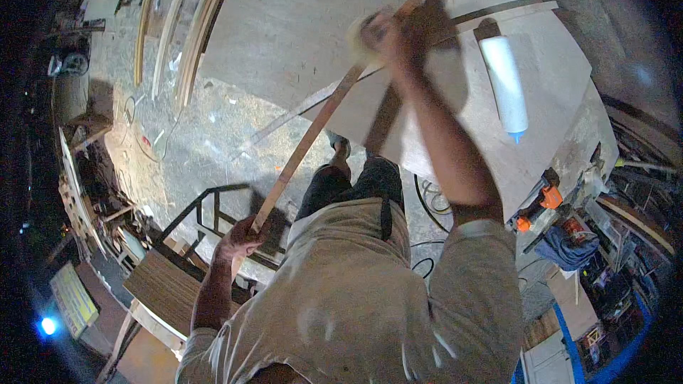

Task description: Gluing and nailing wooden strips onto a large wooden panel.

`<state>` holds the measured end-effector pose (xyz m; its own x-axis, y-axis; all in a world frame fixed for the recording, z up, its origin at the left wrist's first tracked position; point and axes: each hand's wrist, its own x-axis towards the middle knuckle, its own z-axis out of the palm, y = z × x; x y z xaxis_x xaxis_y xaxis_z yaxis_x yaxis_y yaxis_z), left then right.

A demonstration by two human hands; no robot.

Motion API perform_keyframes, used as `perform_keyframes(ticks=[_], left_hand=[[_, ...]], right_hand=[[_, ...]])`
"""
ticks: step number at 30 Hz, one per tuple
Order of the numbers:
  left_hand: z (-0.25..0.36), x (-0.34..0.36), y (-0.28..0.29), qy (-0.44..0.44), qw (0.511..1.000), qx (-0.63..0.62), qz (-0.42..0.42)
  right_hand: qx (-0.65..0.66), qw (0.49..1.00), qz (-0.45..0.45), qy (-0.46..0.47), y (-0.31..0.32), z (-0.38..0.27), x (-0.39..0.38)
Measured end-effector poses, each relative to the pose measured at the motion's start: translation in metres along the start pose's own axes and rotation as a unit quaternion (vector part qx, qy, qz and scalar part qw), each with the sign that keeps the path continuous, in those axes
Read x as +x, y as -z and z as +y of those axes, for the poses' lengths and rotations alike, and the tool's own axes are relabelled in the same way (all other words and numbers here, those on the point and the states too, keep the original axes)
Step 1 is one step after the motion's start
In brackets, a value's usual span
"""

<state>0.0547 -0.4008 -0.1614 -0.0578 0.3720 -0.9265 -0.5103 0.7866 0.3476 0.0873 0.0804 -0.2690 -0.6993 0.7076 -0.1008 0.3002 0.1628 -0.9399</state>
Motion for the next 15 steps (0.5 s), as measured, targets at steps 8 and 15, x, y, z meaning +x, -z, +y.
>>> perform_keyframes(ticks=[8,15], left_hand=[[0.061,0.047,-0.048,-0.129,0.986,-0.087,-0.051],[0.038,0.041,-0.047,-0.118,0.959,-0.214,-0.146]], right_hand=[[-0.202,0.929,-0.115,0.286,-0.064,-0.076,-0.115],[-0.249,0.943,-0.003,0.222,-0.014,-0.051,-0.048]])
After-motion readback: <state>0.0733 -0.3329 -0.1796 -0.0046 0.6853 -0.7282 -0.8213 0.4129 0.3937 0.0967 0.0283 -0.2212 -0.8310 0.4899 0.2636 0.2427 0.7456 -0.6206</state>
